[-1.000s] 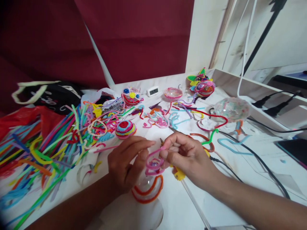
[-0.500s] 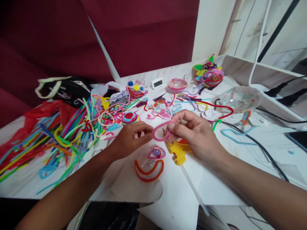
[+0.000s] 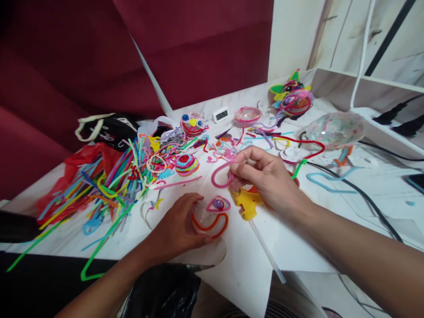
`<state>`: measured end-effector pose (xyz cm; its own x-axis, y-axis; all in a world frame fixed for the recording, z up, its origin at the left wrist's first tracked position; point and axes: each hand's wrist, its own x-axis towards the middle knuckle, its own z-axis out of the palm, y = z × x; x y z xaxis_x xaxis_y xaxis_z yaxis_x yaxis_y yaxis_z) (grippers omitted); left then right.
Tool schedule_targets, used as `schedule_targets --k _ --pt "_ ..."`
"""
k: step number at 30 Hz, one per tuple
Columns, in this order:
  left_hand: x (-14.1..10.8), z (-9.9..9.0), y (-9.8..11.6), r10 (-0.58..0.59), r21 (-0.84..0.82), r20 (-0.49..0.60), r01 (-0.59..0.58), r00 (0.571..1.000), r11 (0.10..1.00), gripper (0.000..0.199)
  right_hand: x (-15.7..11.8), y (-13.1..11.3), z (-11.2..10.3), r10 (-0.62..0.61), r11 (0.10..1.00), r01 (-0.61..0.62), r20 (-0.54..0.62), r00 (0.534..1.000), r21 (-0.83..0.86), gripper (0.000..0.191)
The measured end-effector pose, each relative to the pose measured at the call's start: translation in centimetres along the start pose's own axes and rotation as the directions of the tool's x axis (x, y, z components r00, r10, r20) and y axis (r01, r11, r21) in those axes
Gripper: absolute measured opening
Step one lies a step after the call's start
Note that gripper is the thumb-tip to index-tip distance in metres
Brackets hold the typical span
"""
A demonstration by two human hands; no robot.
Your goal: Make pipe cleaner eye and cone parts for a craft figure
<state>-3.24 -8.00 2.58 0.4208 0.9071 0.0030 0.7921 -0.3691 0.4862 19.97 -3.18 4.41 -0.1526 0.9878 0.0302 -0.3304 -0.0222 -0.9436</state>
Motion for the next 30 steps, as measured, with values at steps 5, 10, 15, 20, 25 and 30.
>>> schedule_targets --k 5,10,15,20,25,30 --pt "-0.6 1.0 0.1 -0.024 0.031 -0.04 0.025 0.999 0.999 0.079 0.0 0.4 0.0 0.031 0.999 -0.032 0.022 0.999 0.021 0.013" --pt "-0.6 1.6 -0.1 -0.052 0.036 -0.105 0.057 0.993 0.998 0.072 -0.3 0.4 0.2 0.063 0.997 -0.065 0.046 0.997 0.045 0.013" --pt "-0.3 1.8 -0.2 -0.054 0.006 -0.156 0.056 0.986 0.998 0.067 -0.5 0.3 0.4 0.098 0.993 -0.103 0.075 0.992 0.062 0.014" --pt "0.0 1.5 -0.1 -0.08 0.003 -0.204 0.082 0.976 0.997 0.07 -0.7 0.1 0.4 0.115 0.991 -0.12 0.082 0.99 0.061 0.017" --pt "-0.1 1.0 -0.9 -0.057 0.089 -0.286 0.085 0.957 0.992 0.08 -0.8 0.0 0.3 0.124 0.991 -0.127 0.086 0.989 0.035 0.019" --pt "-0.1 0.8 -1.0 -0.071 -0.016 -0.372 0.07 0.925 0.997 0.069 -0.7 0.1 0.3 0.138 0.989 -0.142 0.083 0.987 0.048 0.021"
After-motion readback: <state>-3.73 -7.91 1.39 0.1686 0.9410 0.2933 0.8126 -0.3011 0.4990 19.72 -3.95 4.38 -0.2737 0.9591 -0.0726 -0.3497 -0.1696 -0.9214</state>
